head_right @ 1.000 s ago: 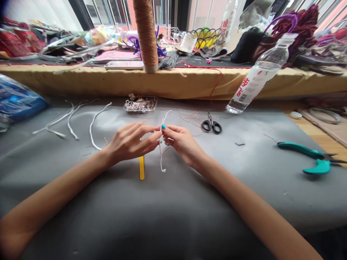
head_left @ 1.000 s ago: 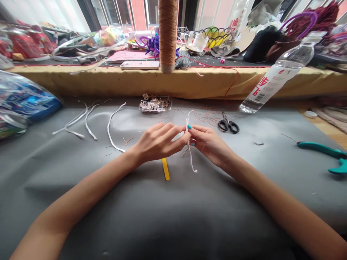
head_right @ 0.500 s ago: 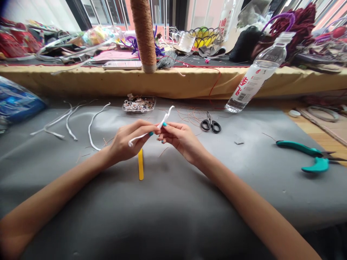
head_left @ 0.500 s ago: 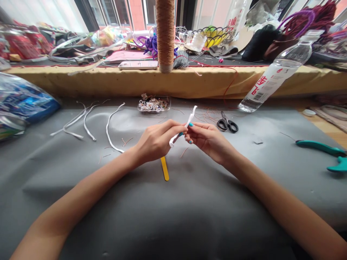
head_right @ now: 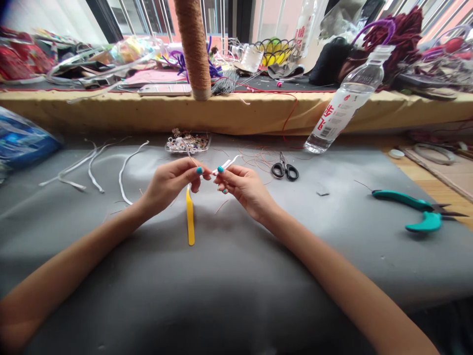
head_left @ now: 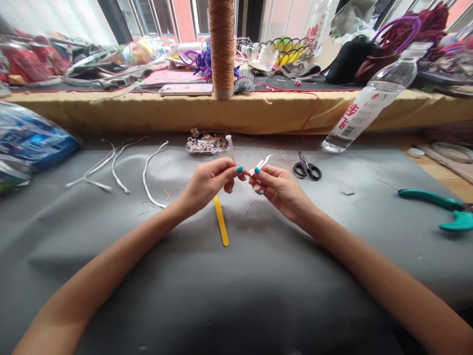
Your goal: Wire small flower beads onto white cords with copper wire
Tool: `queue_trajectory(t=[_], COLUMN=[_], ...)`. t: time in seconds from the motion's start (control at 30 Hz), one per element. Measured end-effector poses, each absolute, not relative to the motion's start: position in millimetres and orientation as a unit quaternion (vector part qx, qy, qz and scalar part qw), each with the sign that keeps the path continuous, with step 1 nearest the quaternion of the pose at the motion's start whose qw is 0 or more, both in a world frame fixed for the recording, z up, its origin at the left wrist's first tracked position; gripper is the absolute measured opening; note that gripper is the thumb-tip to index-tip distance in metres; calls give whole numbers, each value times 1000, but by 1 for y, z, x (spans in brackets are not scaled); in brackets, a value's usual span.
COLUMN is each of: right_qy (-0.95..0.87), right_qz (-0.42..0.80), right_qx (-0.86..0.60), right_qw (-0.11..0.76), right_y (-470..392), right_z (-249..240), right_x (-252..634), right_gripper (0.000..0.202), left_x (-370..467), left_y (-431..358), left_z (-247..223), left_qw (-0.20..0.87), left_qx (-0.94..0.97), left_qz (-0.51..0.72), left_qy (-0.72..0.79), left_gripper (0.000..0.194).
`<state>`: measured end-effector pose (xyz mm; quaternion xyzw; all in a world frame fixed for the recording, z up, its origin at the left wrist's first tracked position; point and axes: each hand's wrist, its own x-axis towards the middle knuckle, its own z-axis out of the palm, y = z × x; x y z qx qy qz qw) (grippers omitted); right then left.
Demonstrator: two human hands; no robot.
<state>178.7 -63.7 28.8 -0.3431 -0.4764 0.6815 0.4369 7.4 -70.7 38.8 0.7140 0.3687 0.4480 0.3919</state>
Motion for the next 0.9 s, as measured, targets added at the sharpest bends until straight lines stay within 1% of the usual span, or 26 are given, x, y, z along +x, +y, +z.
queue_trajectory(t=[0.2, 0.33, 0.47, 0.63, 0.9], right_qy=[-493, -478, -466, -468, -499], right_qz=[661, 672, 680, 676, 668], right_qx=[-340, -331, -319, -328, -312], right_qw=[451, 458, 467, 465, 455], right_y=[-66, -65, -65, -65, -67], right_z=[27, 28, 29, 29, 25], right_x=[174, 175, 176, 176, 174], right_gripper=[16, 16, 17, 18, 17], left_x=[4, 3, 5, 7, 7], left_y=[-65, -65, -69, -70, -67], left_z=[38, 38, 39, 37, 35], left_qw=[501, 526, 498, 445, 356], left_qx=[658, 653, 681, 698, 748], left_qz=[439, 442, 448, 466, 462], left_qy=[352, 319, 295, 312, 316], left_gripper=[28, 21, 18, 19, 16])
